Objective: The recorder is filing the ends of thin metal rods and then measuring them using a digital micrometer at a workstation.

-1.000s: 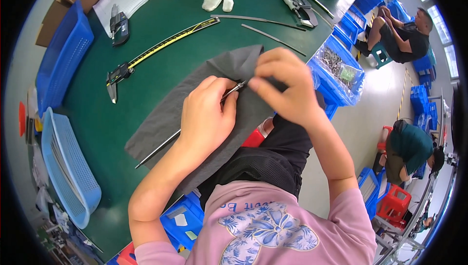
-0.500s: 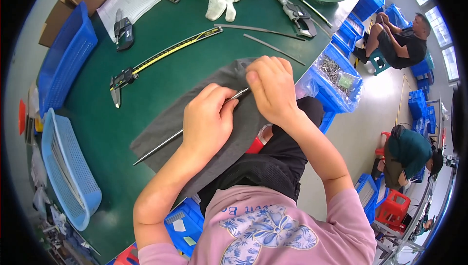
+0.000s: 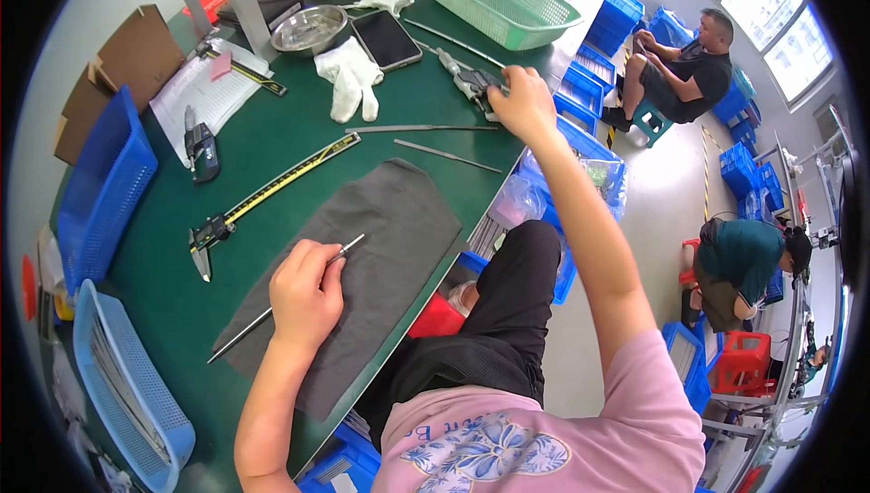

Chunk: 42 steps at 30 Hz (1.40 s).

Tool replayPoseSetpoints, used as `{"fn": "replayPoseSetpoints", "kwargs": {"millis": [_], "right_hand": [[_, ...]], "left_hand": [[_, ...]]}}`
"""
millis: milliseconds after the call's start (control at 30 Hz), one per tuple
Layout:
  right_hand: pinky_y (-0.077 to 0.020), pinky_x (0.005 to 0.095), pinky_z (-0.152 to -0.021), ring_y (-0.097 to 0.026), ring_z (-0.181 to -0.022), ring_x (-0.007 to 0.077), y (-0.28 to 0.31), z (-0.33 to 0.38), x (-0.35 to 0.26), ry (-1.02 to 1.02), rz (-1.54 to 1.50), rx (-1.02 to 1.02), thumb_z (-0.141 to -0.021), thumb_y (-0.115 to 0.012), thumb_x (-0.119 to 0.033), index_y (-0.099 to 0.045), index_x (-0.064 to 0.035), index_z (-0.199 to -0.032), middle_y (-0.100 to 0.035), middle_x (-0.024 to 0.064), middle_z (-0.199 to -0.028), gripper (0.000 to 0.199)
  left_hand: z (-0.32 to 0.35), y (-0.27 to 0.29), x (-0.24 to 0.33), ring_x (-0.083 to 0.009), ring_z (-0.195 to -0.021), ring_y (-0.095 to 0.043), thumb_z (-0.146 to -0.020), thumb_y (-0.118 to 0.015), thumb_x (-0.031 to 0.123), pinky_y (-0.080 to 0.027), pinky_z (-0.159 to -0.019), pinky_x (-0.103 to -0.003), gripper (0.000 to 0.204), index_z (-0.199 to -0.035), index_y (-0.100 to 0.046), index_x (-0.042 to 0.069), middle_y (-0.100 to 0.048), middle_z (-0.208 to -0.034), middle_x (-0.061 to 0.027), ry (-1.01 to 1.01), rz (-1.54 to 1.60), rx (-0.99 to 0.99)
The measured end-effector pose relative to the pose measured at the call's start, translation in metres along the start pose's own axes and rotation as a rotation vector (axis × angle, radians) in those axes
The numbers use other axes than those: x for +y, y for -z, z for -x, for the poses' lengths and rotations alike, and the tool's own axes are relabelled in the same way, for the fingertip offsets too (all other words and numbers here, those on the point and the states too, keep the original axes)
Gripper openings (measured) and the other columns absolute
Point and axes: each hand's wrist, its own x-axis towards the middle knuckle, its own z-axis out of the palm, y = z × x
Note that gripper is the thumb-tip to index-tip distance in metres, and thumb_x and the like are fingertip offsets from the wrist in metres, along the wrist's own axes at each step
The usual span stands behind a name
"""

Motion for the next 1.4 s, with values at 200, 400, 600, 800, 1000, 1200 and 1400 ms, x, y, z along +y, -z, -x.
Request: {"fn": "replayPoseSetpoints", "kwargs": {"millis": [200,400,600,800,1000,1200,1400], "right_hand": [[-0.0481,0.0372,-0.086,-0.060,-0.099,0.0336,0.020,-0.043,0.007,-0.041,0.035,-0.523,-0.063,-0.070,-0.022,-0.062,-0.0059,-0.107,-0.064,0.0178,-0.101,0.048],[-0.0500,0.0416,-0.083,-0.061,-0.098,0.0349,0.028,-0.036,-0.010,0.117,0.252,-0.454,-0.068,-0.063,-0.014,-0.055,-0.0030,-0.104,-0.064,0.0184,-0.101,0.038],[-0.0508,0.0405,-0.080,-0.064,-0.094,0.0332,0.030,-0.027,-0.030,-0.037,0.248,-0.448,-0.072,-0.061,-0.048,-0.070,-0.0081,-0.097,-0.068,0.0178,-0.096,0.048],[-0.0463,0.0314,-0.052,-0.060,-0.056,0.0210,0.031,-0.027,-0.017,-0.314,-0.226,-0.438,-0.081,-0.056,-0.045,-0.069,-0.0024,-0.082,-0.065,0.0110,-0.071,0.044],[-0.0435,0.0298,-0.041,-0.050,-0.044,0.0210,0.089,0.057,-0.067,-0.652,-1.733,-0.990,-0.083,-0.038,-0.032,-0.049,0.0080,-0.118,-0.062,0.0171,-0.094,0.054],[-0.0460,0.0308,-0.042,-0.056,-0.051,0.0234,0.111,0.111,-0.087,-0.611,-1.888,-1.235,-0.085,-0.035,-0.034,-0.055,0.0058,-0.105,-0.062,0.0221,-0.089,0.049],[-0.0410,0.0266,-0.036,-0.053,-0.047,0.0185,0.114,0.126,-0.099,-0.663,-1.815,-1.214,-0.088,-0.039,-0.056,-0.059,0.0027,-0.093,-0.062,0.0193,-0.081,0.062]], "left_hand": [[0.000,0.007,0.019,-0.0258,-0.060,-0.056,-0.070,-0.066,-0.002,-0.045,-0.055,-0.034,0.015,-0.085,-0.062,0.000,-0.057,-0.073,-0.0098,0.014,0.088,-0.075],[0.004,0.008,0.020,-0.0279,-0.066,-0.057,-0.072,-0.066,0.000,-0.046,-0.059,-0.037,0.015,-0.086,-0.062,0.002,-0.056,-0.076,-0.0092,-0.066,-0.058,-0.124],[0.009,0.005,0.021,-0.0266,-0.067,-0.058,-0.074,-0.066,0.005,-0.047,-0.055,-0.037,0.013,-0.085,-0.061,0.005,-0.053,-0.074,-0.0078,-0.124,-0.086,-0.164],[0.001,0.017,0.035,-0.0238,-0.061,-0.057,-0.071,-0.067,0.007,-0.045,-0.050,-0.035,0.014,-0.084,-0.061,0.006,-0.052,-0.071,-0.0055,-0.187,-0.050,-0.094],[-0.005,0.030,0.046,-0.0152,-0.052,-0.050,-0.058,-0.067,0.010,-0.038,-0.044,-0.027,0.026,-0.084,-0.066,0.006,-0.052,-0.068,-0.0006,-0.468,-0.142,0.061],[-0.004,0.030,0.060,-0.0106,-0.048,-0.042,-0.058,-0.065,0.010,-0.032,-0.040,-0.023,0.024,-0.081,-0.067,0.006,-0.051,-0.067,0.0015,-0.653,-0.094,0.069],[0.000,0.025,0.063,-0.0082,-0.048,-0.040,-0.056,-0.067,0.010,-0.030,-0.039,-0.021,0.024,-0.080,-0.066,0.006,-0.049,-0.067,0.0028,-0.680,-0.068,0.050]]}}
